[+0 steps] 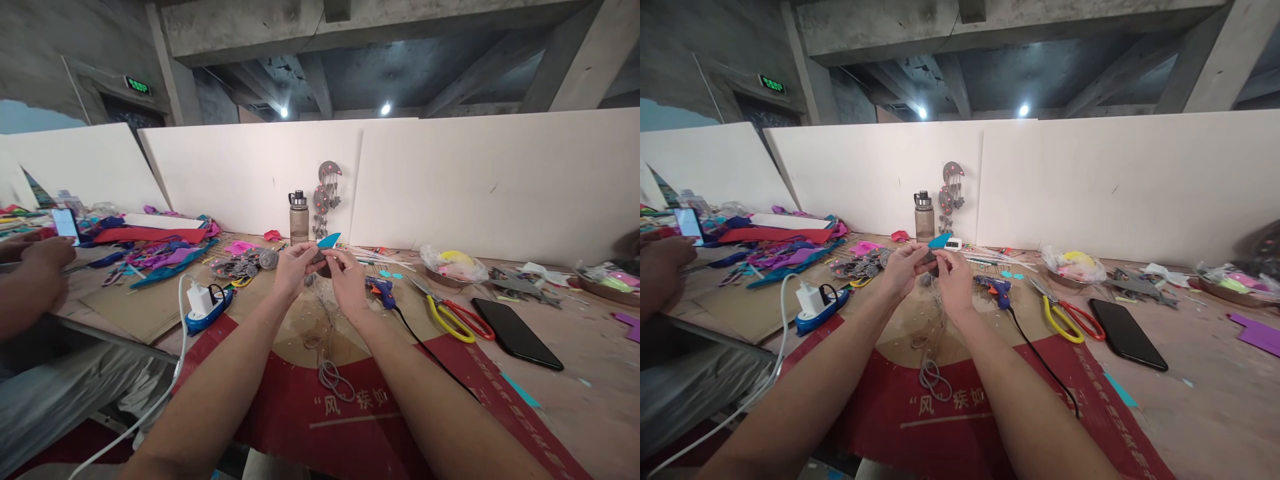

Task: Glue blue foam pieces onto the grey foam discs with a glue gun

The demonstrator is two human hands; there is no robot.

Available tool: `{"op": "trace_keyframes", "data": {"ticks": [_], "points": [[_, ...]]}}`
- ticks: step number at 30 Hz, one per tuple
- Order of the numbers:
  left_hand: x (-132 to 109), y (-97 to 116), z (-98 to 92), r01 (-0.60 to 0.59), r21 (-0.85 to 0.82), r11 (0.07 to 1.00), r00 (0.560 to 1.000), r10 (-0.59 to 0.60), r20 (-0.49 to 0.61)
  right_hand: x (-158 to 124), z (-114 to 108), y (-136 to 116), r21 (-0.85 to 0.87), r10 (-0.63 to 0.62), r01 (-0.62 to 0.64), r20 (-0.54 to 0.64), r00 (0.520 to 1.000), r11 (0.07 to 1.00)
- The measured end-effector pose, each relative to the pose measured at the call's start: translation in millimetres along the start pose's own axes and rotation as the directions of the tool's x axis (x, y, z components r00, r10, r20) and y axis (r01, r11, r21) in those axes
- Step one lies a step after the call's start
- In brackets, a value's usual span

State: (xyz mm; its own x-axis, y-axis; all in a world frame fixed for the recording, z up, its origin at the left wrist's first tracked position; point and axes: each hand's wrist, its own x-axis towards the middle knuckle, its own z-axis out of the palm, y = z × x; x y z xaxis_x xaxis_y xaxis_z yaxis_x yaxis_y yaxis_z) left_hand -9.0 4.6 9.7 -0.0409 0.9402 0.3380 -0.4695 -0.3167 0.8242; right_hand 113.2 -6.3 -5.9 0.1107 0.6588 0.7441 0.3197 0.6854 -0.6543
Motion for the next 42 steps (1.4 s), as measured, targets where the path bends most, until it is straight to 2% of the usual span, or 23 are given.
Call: {"op": "trace_keyframes", "data": {"ticks": [5, 11, 16, 22, 27, 32, 38, 42], "points": [[0, 0, 1.6, -0.019, 0.016, 1.0, 0.998, 0.02, -0.059, -2, -1, -3, -0.045, 0.045, -0.044, 0.005, 0.999, 0.998], [-1, 1, 1.7, -0.031, 0.038, 0.999, 0.995, 0.035, -0.091, 0, -3, -4, 0.021, 0.129, -0.128, -0.062, 0.99, 0.992], [-2, 1, 4.0, -0.025, 0.051, 0.998, 0.996, 0.029, -0.082, 5, -6, -4, -0.006, 0.142, -0.144, -0.115, 0.983, 0.99], [-3, 0, 4.3, -0.015, 0.052, 0.999, 0.998, 0.019, -0.063, 9, -7, -1, 0.019, 0.184, -0.183, -0.107, 0.977, 0.983], [-1, -1, 2.1, 0.005, 0.023, 1.0, 1.0, -0.005, 0.007, 9, -8, 1, 0.066, 0.21, -0.203, -0.108, 0.972, 0.977], [1, -2, 0.0, 0.006, 0.005, 1.0, 1.0, -0.006, 0.03, 4, -7, 1, -0.021, 0.109, -0.111, -0.095, 0.99, 0.994], [1, -1, -2.4, -0.023, -0.032, 0.999, 1.0, 0.024, 0.019, -1, -7, -6, -0.066, -0.065, 0.065, 0.0, 0.998, 0.996], [-1, 2, 0.0, -0.015, -0.041, 0.999, 1.0, 0.015, 0.006, -1, -5, -3, -0.084, -0.093, 0.094, 0.023, 0.995, 0.992]]}}
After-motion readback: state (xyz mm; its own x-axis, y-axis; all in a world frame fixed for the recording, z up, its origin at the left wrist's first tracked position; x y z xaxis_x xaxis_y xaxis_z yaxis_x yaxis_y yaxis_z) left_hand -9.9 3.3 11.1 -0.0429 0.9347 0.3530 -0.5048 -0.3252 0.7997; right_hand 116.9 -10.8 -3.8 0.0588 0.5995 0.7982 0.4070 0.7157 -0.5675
